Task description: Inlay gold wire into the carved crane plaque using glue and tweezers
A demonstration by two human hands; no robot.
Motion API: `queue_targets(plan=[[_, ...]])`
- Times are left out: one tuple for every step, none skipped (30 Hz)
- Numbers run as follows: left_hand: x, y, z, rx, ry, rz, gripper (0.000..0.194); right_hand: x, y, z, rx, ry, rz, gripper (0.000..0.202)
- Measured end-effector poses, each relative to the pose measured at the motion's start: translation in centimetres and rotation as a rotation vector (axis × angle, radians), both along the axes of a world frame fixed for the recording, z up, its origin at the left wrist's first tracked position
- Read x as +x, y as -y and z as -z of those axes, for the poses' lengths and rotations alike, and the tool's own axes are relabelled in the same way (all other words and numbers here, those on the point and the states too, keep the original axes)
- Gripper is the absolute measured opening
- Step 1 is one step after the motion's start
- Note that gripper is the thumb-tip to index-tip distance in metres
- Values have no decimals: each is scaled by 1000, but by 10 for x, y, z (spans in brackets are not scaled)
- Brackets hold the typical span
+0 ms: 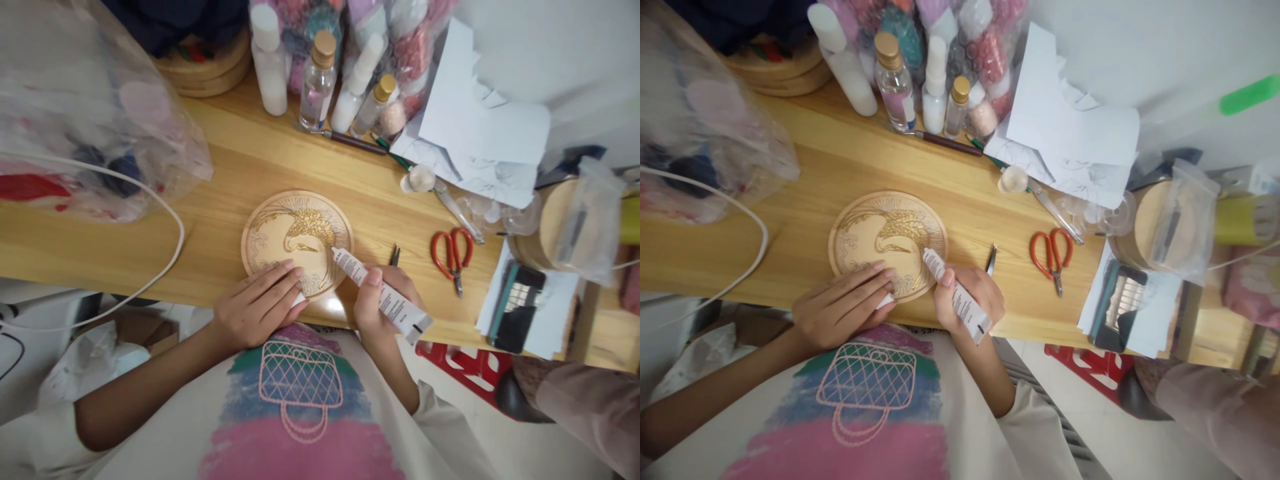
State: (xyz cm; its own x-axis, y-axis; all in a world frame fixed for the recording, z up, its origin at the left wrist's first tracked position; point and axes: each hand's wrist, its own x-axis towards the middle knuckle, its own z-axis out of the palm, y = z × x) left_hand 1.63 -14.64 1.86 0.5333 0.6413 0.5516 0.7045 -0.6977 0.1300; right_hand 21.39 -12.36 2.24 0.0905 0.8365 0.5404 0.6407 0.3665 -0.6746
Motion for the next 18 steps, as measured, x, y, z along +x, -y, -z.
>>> queue_targets(plan=[[0, 0, 0, -3, -3, -2, 22, 0, 0, 0, -4, 4, 1, 7], [0, 0, 0, -7, -5, -3, 22, 0, 0, 0, -9, 12, -2, 6], [0, 0, 0, -8, -6, -3, 22, 1, 0, -1, -12, 19, -7, 6], [-1, 0, 0, -6, -6, -2, 22, 1, 0, -1, -15, 28, -17, 6], [-1, 0, 0, -3, -6, -1, 22, 1, -1, -2, -12, 34, -25, 7], [-1, 0, 0, 0, -5, -3, 22, 1, -1, -2, -9, 38, -32, 7], [-1, 0, 0, 4, -6, -5, 21, 1, -2, -2, -5, 39, -37, 8], [-1, 0, 0, 6, -7, -6, 21, 1, -2, -2, 0, 36, -40, 8], [-1, 0, 0, 8, -7, -8, 20, 2, -2, -1, 6, 32, -41, 8], [0, 0, 0, 6, -11, -11, 20, 2, -1, 0, 12, 27, -39, 8], [0, 0, -1, 2, -16, -14, 19, 2, -1, 1, 20, 18, -32, 8], [0, 0, -1, -3, -20, -17, 19, 3, 0, 3, 28, 9, -21, 7], [0, 0, -1, -7, -22, -19, 19, 4, 1, 5, 37, -1, -3, 6], [0, 0, -2, -12, -24, -22, 19, 4, 2, 6, 45, -9, 20, 5], [0, 0, -2, -14, -28, -20, 19, 5, 3, 7, 54, -9, 42, 5], [0, -1, -3, -12, -30, -15, 19, 6, 3, 8, 59, -4, 61, 6], [0, -1, -3, -11, -32, -11, 19, 6, 4, 8, 58, 7, 74, 7], [0, -1, -3, -11, -33, -7, 19, 6, 4, 8, 50, 17, 79, 8]])
